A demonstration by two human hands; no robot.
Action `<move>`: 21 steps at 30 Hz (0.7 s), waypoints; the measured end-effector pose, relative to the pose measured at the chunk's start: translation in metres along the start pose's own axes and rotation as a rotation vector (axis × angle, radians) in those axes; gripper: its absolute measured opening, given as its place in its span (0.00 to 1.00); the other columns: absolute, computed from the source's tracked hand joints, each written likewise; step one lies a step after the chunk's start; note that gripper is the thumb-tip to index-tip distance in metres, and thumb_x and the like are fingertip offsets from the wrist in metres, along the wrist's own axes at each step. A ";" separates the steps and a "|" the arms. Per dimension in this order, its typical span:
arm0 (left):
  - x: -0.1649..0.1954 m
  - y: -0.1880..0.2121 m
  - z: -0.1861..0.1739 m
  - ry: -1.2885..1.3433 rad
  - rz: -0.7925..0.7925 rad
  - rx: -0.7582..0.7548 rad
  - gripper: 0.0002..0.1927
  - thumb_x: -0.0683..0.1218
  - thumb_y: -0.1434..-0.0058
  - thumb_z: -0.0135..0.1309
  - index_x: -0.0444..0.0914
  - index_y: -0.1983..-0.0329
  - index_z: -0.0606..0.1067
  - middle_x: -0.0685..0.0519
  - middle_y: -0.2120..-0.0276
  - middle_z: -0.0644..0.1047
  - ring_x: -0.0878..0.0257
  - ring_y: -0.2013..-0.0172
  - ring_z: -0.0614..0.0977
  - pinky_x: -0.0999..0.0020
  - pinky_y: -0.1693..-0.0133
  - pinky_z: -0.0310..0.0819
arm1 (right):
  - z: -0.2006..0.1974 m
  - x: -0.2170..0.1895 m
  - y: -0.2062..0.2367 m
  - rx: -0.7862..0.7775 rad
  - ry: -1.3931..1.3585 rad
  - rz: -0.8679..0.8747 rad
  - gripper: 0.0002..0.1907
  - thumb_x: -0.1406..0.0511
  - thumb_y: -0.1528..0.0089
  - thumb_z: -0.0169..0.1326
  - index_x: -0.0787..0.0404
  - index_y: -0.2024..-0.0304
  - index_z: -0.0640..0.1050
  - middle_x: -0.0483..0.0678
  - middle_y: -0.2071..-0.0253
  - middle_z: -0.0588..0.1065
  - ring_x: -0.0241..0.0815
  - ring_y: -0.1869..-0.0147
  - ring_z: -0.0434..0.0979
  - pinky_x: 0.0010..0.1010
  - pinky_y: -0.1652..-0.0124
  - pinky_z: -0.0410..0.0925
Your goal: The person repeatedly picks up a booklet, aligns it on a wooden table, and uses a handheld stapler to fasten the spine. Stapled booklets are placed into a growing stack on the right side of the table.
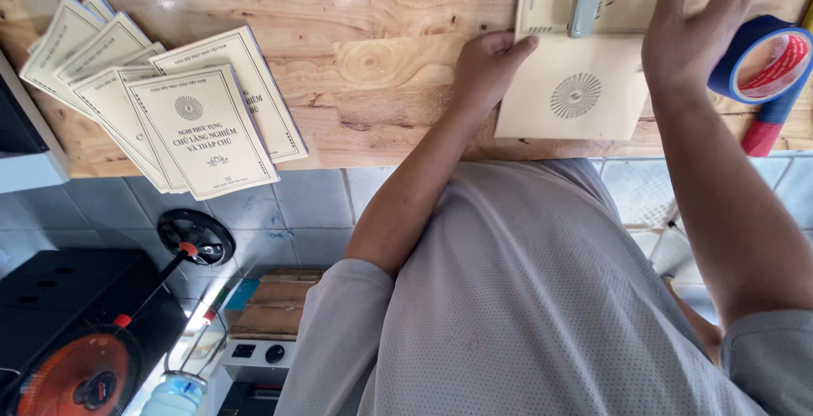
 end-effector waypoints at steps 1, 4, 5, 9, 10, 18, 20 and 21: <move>-0.004 0.002 -0.001 0.085 -0.005 -0.034 0.18 0.53 0.38 0.61 0.34 0.58 0.83 0.51 0.70 0.86 0.66 0.71 0.86 0.71 0.66 0.80 | -0.007 0.009 0.015 -0.059 -0.066 0.071 0.24 0.70 0.32 0.54 0.74 0.35 0.66 0.61 0.39 0.68 0.50 0.37 0.70 0.40 0.40 0.67; -0.018 0.017 -0.005 0.305 0.032 -0.155 0.19 0.51 0.36 0.61 0.31 0.51 0.80 0.49 0.63 0.84 0.65 0.64 0.83 0.69 0.61 0.80 | -0.012 0.027 0.060 -0.228 -0.317 0.294 0.26 0.68 0.27 0.55 0.74 0.31 0.64 0.58 0.44 0.71 0.40 0.46 0.75 0.29 0.50 0.72; -0.019 0.022 -0.004 0.357 0.094 -0.215 0.20 0.52 0.36 0.60 0.33 0.48 0.78 0.50 0.60 0.83 0.65 0.61 0.83 0.70 0.58 0.80 | -0.012 0.031 0.072 -0.262 -0.424 0.376 0.27 0.67 0.27 0.55 0.73 0.30 0.62 0.54 0.48 0.73 0.37 0.49 0.76 0.26 0.52 0.72; -0.031 0.051 -0.002 0.246 -0.095 -0.212 0.23 0.54 0.36 0.57 0.34 0.45 0.77 0.51 0.57 0.84 0.66 0.58 0.85 0.70 0.57 0.80 | -0.019 0.044 0.108 -0.296 -0.816 0.847 0.29 0.67 0.27 0.56 0.69 0.27 0.63 0.46 0.53 0.78 0.32 0.52 0.77 0.22 0.54 0.70; -0.027 0.060 0.000 0.235 -0.085 -0.232 0.23 0.54 0.34 0.56 0.33 0.44 0.77 0.50 0.57 0.83 0.65 0.59 0.83 0.68 0.57 0.78 | -0.027 0.042 0.111 -0.302 -0.889 0.821 0.29 0.68 0.28 0.55 0.69 0.27 0.62 0.46 0.51 0.78 0.32 0.50 0.78 0.22 0.52 0.70; 0.020 0.115 0.024 0.138 0.103 -0.410 0.18 0.52 0.28 0.47 0.36 0.43 0.74 0.51 0.46 0.79 0.64 0.41 0.77 0.67 0.38 0.66 | -0.168 0.021 0.075 -0.085 -0.856 0.361 0.31 0.81 0.32 0.51 0.67 0.27 0.62 0.54 0.34 0.69 0.31 0.45 0.72 0.23 0.49 0.67; 0.027 0.116 0.022 0.129 0.179 -0.389 0.16 0.51 0.26 0.46 0.36 0.45 0.74 0.51 0.46 0.79 0.63 0.40 0.76 0.66 0.36 0.64 | -0.219 0.040 0.053 0.025 -0.664 0.267 0.32 0.81 0.33 0.50 0.68 0.27 0.61 0.56 0.33 0.68 0.35 0.43 0.70 0.26 0.47 0.66; 0.029 0.115 0.020 0.125 0.211 -0.350 0.15 0.50 0.26 0.47 0.35 0.45 0.74 0.50 0.46 0.79 0.62 0.41 0.76 0.65 0.36 0.64 | -0.241 0.054 0.045 0.070 -0.549 0.233 0.32 0.80 0.33 0.50 0.68 0.27 0.60 0.57 0.32 0.68 0.37 0.42 0.70 0.28 0.46 0.65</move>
Point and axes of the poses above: each hand's wrist, its own y-axis away from the middle knuckle, its own z-axis out of the palm, x = y × z, the point moved 4 cm from there along -y, towards the middle knuckle
